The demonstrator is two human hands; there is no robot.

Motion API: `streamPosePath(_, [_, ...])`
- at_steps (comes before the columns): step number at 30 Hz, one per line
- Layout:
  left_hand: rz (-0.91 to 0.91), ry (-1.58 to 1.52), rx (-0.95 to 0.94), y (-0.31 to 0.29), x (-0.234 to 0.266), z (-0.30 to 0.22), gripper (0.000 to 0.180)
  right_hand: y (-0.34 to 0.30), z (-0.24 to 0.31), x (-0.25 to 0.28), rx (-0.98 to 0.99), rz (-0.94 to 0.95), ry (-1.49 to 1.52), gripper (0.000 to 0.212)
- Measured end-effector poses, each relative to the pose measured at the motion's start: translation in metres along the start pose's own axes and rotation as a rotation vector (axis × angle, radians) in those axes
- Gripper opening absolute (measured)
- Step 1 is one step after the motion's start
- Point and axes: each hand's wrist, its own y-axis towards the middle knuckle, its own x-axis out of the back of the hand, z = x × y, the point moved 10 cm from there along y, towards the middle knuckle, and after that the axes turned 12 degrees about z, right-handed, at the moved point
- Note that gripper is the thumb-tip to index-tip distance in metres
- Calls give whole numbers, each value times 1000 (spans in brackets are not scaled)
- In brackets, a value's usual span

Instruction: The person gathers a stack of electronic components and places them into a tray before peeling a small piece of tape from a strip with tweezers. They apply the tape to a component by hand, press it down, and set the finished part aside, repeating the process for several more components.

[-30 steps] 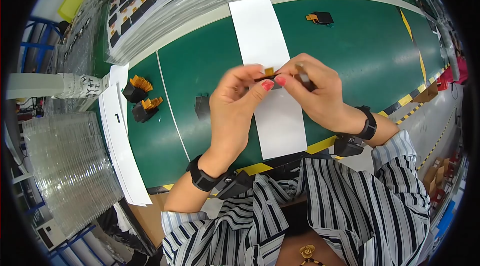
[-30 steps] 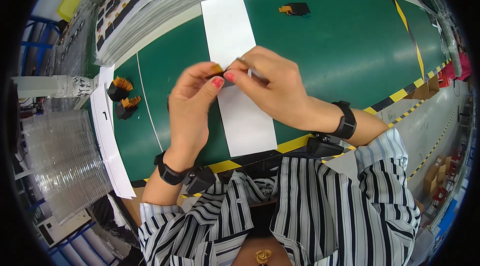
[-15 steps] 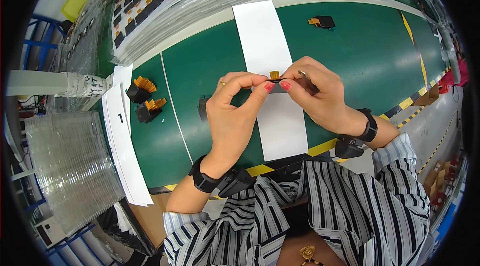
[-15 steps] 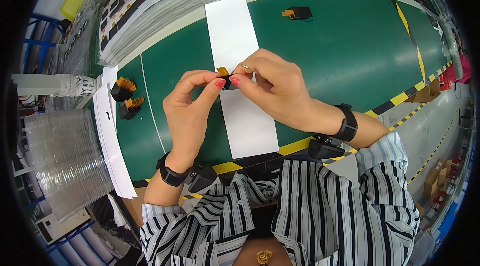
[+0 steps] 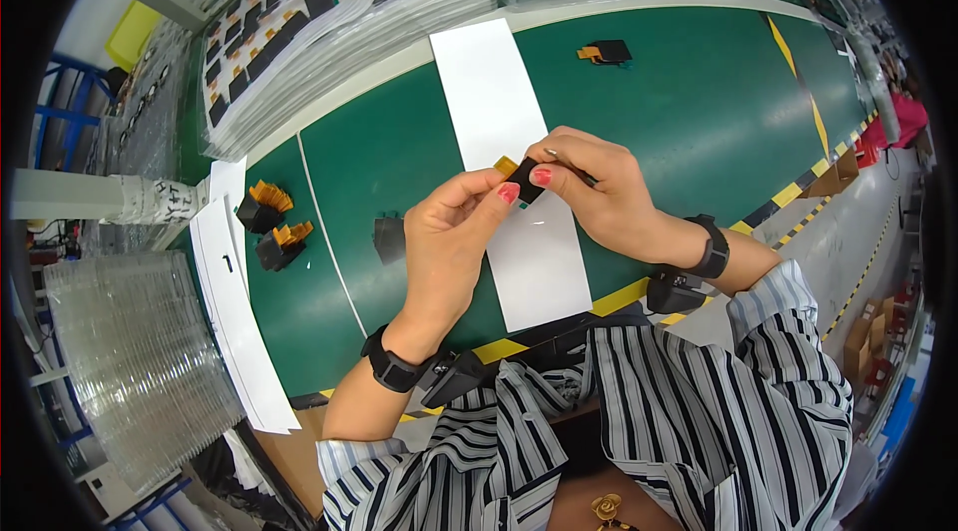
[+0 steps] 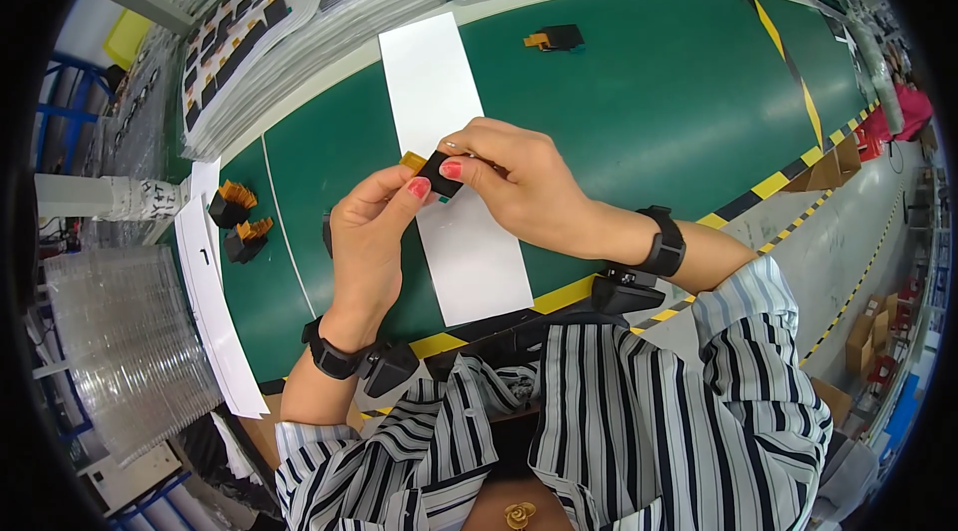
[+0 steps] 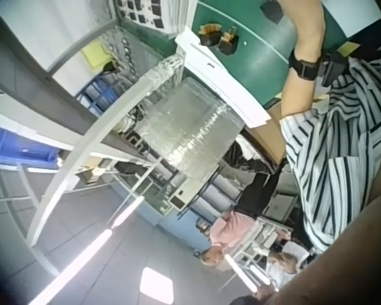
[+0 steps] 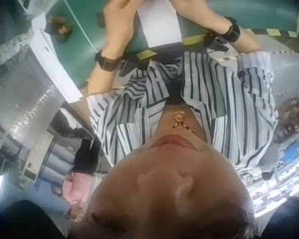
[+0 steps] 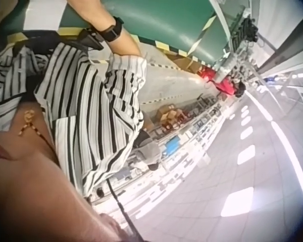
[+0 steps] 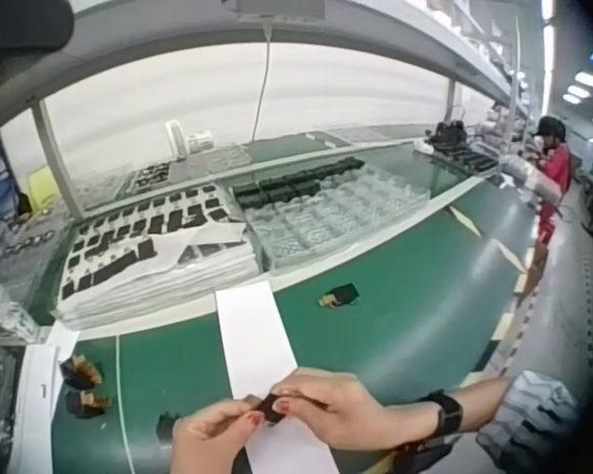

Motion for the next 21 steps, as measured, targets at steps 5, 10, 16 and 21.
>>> streamPosePath(5, [68, -26, -1, 5, -8, 5, 19, 1, 0, 4, 3, 50, -77, 12])
streamPosePath(10, [127, -74, 42, 3, -10, 8, 27, 39, -24, 95, -1, -49, -244, 18])
streamPosePath(16, [177, -30, 72, 4, -15, 5, 27, 41, -74, 140, -71, -6, -448, 18])
streamPosePath(21, [143, 901, -123, -21, -34, -45, 30, 13, -55, 170, -187, -333, -578, 15])
